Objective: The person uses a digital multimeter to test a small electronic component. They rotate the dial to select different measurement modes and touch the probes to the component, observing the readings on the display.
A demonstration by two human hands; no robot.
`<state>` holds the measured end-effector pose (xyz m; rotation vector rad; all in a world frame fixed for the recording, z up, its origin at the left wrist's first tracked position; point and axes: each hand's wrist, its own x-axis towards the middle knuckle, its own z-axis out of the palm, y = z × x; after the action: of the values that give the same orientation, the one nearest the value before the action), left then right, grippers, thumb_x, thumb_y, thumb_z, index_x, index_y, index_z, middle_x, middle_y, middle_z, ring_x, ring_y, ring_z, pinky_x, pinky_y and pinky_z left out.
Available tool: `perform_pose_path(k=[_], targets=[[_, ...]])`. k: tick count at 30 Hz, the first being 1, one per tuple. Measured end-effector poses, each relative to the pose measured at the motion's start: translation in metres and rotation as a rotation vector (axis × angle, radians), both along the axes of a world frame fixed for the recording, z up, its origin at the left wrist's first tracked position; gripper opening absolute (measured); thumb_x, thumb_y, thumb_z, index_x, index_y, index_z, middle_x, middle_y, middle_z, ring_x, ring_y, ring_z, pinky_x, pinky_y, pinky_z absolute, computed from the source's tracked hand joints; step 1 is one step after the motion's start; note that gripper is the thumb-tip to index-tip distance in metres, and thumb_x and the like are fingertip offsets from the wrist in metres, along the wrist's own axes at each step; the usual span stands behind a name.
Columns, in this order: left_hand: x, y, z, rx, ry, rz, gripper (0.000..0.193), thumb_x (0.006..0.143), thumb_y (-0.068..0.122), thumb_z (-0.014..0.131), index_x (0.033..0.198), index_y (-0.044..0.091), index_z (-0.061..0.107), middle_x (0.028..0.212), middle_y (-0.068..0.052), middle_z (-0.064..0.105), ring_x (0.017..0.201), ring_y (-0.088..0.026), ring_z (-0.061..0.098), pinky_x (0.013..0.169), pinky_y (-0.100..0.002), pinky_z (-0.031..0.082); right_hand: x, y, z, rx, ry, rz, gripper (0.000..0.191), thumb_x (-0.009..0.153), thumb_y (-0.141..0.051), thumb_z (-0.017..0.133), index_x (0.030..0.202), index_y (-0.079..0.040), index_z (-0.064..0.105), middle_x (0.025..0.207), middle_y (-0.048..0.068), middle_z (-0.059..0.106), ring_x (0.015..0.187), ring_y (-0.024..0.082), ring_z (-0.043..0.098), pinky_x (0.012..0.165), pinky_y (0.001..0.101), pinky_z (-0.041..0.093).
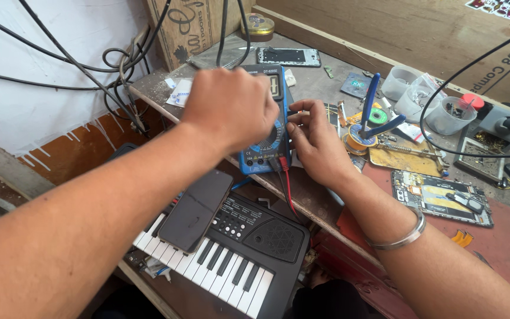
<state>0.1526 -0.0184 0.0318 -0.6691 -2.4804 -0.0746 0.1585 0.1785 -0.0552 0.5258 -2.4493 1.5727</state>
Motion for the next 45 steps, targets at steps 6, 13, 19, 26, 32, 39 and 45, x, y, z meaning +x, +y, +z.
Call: perform_pose_path(k=[6, 13, 19, 26, 32, 39, 45], targets=[[-0.022, -0.036, 0.004, 0.211, 0.032, 0.144, 0.035, 0.102, 0.034, 0.053, 0.086, 0.012, 0.075, 0.066, -0.01, 0.07, 0.061, -0.029, 0.07, 0.059, -0.046, 0.055, 0.001, -0.002, 0.003, 0.012, -0.019, -0.01, 0.032, 0.103, -0.01, 0.054, 0.133, -0.006, 0.041, 0.112, 0.01, 0.07, 0.087, 0.012, 0.069, 0.07, 0.0274, 0.055], [-0.036, -0.048, -0.001, 0.316, -0.306, 0.212, 0.037, 0.107, 0.04, 0.04, 0.131, 0.017, 0.056, 0.063, -0.003, 0.066, 0.061, -0.02, 0.069, 0.067, -0.043, 0.055, 0.002, -0.003, 0.006, 0.013, -0.022, -0.013, 0.032, 0.103, -0.01, 0.054, 0.132, -0.005, 0.04, 0.113, 0.01, 0.071, 0.085, 0.013, 0.07, 0.067, 0.0282, 0.055], [-0.041, -0.057, -0.015, 0.262, -0.446, -0.222, 0.049, 0.109, 0.037, 0.044, 0.154, 0.021, 0.035, 0.118, -0.019, 0.071, 0.111, -0.036, 0.067, 0.093, -0.051, 0.049, 0.003, -0.004, 0.006, 0.036, -0.015, -0.019, 0.033, 0.103, -0.011, 0.054, 0.132, -0.005, 0.04, 0.111, 0.01, 0.072, 0.084, 0.014, 0.07, 0.066, 0.0286, 0.055], [-0.039, -0.064, -0.01, 0.217, -0.684, -0.2, 0.093, 0.088, 0.036, 0.071, 0.158, 0.025, 0.011, 0.107, -0.018, 0.074, 0.103, -0.032, 0.073, 0.092, -0.044, 0.054, 0.002, -0.002, 0.005, 0.048, -0.002, -0.026, 0.033, 0.103, -0.011, 0.054, 0.132, -0.005, 0.04, 0.111, 0.01, 0.072, 0.085, 0.014, 0.07, 0.068, 0.0293, 0.055], [-0.034, -0.056, -0.008, 0.163, -0.668, -0.157, 0.105, 0.082, 0.034, 0.076, 0.158, 0.024, 0.004, 0.094, -0.015, 0.072, 0.093, -0.031, 0.074, 0.083, -0.044, 0.056, 0.001, -0.002, 0.004, 0.051, 0.016, -0.02, 0.033, 0.103, -0.011, 0.054, 0.132, -0.004, 0.04, 0.111, 0.011, 0.072, 0.088, 0.014, 0.069, 0.071, 0.0294, 0.056], [-0.034, -0.057, -0.009, 0.156, -0.671, -0.14, 0.106, 0.083, 0.035, 0.076, 0.158, 0.025, 0.001, 0.101, -0.017, 0.073, 0.098, -0.031, 0.074, 0.086, -0.043, 0.057, 0.002, -0.004, 0.005, 0.049, 0.04, 0.008, 0.032, 0.104, -0.01, 0.053, 0.133, -0.003, 0.041, 0.113, 0.012, 0.07, 0.093, 0.014, 0.066, 0.075, 0.0298, 0.055], [-0.032, -0.055, -0.008, 0.156, -0.678, -0.13, 0.106, 0.083, 0.035, 0.075, 0.158, 0.026, 0.001, 0.102, -0.017, 0.073, 0.099, -0.031, 0.074, 0.088, -0.045, 0.057, 0.002, -0.003, 0.004, 0.071, 0.033, -0.013, 0.031, 0.103, -0.011, 0.053, 0.132, -0.003, 0.042, 0.112, 0.011, 0.07, 0.091, 0.014, 0.067, 0.074, 0.0302, 0.055]])
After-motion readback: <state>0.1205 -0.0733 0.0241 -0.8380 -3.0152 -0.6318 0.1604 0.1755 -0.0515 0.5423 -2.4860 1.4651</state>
